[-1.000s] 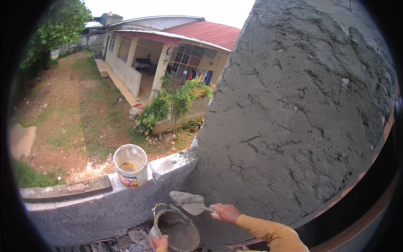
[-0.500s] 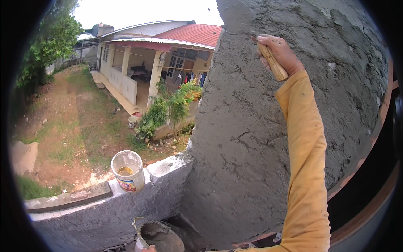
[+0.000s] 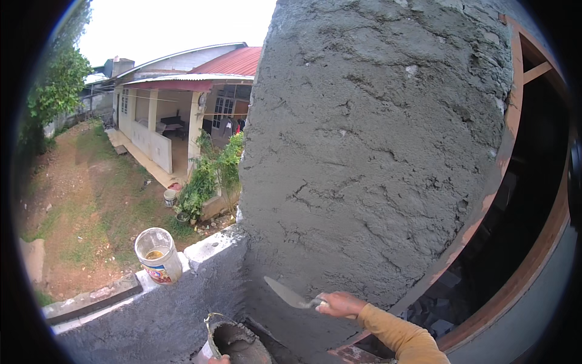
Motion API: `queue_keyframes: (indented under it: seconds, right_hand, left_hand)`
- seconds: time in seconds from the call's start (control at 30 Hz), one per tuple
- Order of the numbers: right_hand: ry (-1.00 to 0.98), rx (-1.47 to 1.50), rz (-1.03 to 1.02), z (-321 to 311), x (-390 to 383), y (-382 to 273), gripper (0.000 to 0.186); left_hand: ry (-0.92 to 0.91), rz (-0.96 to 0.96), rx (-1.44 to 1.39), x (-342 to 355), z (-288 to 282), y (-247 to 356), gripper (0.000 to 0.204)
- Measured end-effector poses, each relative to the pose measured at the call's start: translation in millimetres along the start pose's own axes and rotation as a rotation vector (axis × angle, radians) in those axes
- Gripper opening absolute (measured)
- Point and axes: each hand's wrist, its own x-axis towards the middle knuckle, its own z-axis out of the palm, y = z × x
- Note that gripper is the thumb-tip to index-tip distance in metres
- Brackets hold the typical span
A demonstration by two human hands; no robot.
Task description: The person scoops wet cement from a bucket with a trowel and applies it to a vertical wall. They then use a long straightedge to level and smooth the applied cement across the wall surface.
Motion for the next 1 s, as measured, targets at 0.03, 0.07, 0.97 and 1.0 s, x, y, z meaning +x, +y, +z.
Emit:
queue_keyframes:
  seconds: [0.03, 0.07, 0.97, 1.0]
  right_hand:
    - [-0.133, 0.027, -0.048, 50, 3, 20, 0.046]
    - [-0.287, 0.063, -0.169, 101, 8, 42, 0.043]
    - [0.303, -0.392, -0.31, -5, -215, 133, 0.04]
    - [0.317, -0.39, -0.348, -36, -219, 104, 0.04]
  left_hand:
    - [-0.033, 0.066, 0.002, -7, 14, 12, 0.066]
    - [-0.075, 0.076, 0.076, -22, 23, 32, 0.067]
    - [0.096, 0.007, -0.239, -230, 206, 31, 0.044]
    - [0.151, -0.019, -0.199, -229, 196, 21, 0.044]
